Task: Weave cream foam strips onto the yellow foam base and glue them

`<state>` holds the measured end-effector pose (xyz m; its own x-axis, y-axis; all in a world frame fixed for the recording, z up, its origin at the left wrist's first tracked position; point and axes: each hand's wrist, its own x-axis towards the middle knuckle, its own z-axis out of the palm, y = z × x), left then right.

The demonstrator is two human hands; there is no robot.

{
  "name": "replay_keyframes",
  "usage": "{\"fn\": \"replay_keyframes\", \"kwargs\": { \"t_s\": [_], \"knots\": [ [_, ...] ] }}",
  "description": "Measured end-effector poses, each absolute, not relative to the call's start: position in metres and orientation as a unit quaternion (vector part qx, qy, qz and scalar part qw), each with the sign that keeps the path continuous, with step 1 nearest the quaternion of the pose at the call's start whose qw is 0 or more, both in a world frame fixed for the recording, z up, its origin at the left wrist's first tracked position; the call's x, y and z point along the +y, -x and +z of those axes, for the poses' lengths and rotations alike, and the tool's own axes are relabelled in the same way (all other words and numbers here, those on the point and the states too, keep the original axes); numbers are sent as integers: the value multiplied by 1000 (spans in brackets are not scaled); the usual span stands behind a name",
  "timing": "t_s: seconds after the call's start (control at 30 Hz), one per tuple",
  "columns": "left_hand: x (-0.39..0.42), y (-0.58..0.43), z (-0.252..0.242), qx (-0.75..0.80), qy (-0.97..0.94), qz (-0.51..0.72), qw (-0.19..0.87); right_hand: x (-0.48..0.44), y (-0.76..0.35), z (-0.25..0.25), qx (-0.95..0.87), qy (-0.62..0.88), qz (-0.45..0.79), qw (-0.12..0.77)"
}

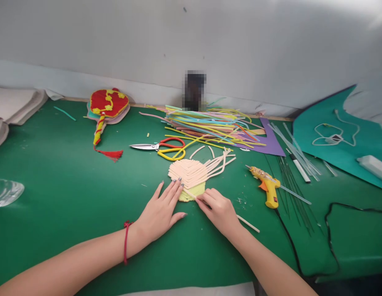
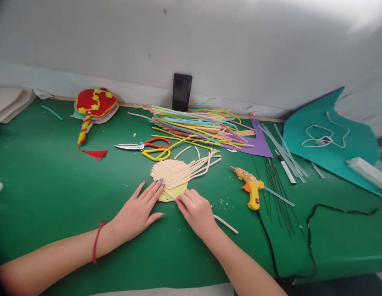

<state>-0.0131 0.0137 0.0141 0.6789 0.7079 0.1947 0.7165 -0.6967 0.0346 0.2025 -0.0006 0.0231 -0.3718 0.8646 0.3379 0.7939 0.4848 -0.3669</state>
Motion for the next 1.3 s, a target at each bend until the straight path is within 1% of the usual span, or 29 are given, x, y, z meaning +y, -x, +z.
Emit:
{"fn": "replay_keyframes", "kwargs": {
  "t_s": [0.47,0.73,1.03,1.3],
  "knots": [
    [14,12,14,-398,912,-93,32,-1,-201,27,-814,513,68,264],
    [14,12,11,-395,913,-100,20,1,-202,23,-813,523,58,250],
    [16,13,10,-386,916,-104,11,-2,-193,22,-772,557,139,274],
    [17,14,13,-380,918,-117,3,10,-182,24,-792,549,86,253]
  ]
}}
